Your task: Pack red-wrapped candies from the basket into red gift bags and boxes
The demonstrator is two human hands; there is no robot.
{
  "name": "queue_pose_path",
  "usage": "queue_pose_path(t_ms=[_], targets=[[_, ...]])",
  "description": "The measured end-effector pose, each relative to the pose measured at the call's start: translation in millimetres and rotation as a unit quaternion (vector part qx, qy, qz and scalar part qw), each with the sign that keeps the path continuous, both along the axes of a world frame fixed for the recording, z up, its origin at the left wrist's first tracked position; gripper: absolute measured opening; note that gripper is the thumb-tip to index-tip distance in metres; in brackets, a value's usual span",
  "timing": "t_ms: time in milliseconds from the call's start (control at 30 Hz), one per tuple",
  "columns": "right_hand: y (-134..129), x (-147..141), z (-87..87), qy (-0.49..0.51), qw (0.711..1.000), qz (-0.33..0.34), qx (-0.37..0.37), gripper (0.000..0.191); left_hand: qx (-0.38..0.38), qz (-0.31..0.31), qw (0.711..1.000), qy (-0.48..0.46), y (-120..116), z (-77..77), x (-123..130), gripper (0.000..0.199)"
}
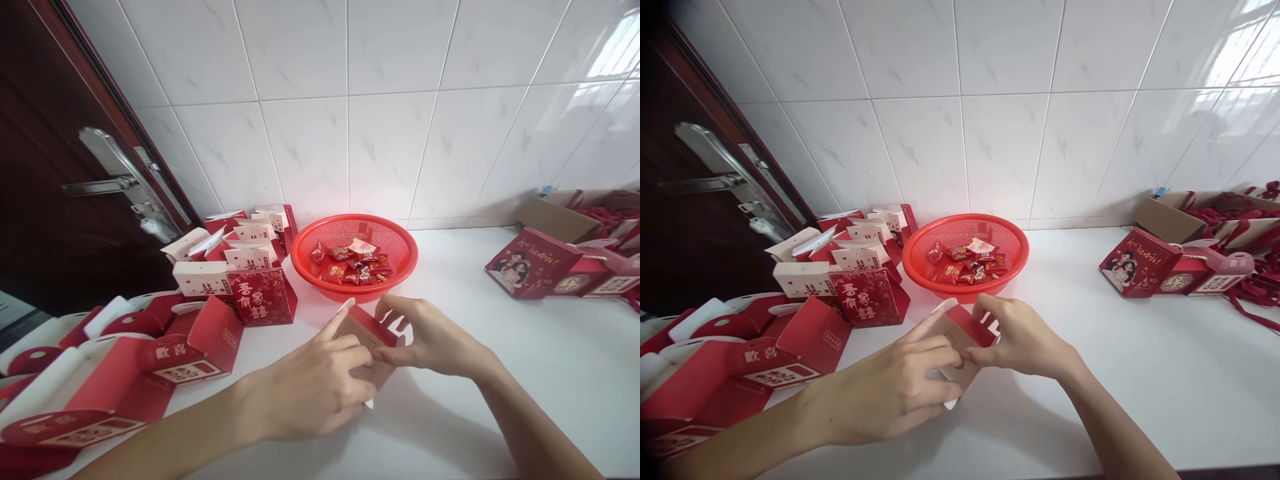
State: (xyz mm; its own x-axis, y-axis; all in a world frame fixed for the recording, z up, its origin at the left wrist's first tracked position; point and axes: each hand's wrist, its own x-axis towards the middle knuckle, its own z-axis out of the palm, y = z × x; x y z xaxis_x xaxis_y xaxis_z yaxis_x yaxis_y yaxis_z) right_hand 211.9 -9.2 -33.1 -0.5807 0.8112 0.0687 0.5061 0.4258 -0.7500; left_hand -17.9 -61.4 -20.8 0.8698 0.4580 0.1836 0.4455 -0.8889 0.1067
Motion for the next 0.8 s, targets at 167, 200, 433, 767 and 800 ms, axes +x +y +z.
queue_pose_path(t_ms=[167,200,433,767,800], targets=[[0.4,-1.7,-3.6,-0.005,0.999,-0.024,-0.038,0.023,-0.064,0.03,0.997,-0.033,-4.0,6.2,2.3,0.035],[0.3,-3.1,-4.5,0.003,0.999,-0.032,-0.04,0.022,-0.085,0.044,0.995,-0.039,-5.4,8.9,2.9,0.036],[7.7,-6.6,-12.5,0.081,0.995,-0.034,-0.048,0.018,-0.231,0.252,0.938,-0.062,-20.3,8.6,-6.5,0.044],[26.0,-13.2,-29.2,0.162,0.981,-0.065,-0.087,0.018,-0.288,0.355,0.889,0.036,-21.5,2.3,0.8,0.089],[26.5,-14.2,-30.0,0.158,0.983,-0.074,-0.065,0.019,-0.282,0.35,0.893,0.034,-21.3,2.8,3.3,0.086]])
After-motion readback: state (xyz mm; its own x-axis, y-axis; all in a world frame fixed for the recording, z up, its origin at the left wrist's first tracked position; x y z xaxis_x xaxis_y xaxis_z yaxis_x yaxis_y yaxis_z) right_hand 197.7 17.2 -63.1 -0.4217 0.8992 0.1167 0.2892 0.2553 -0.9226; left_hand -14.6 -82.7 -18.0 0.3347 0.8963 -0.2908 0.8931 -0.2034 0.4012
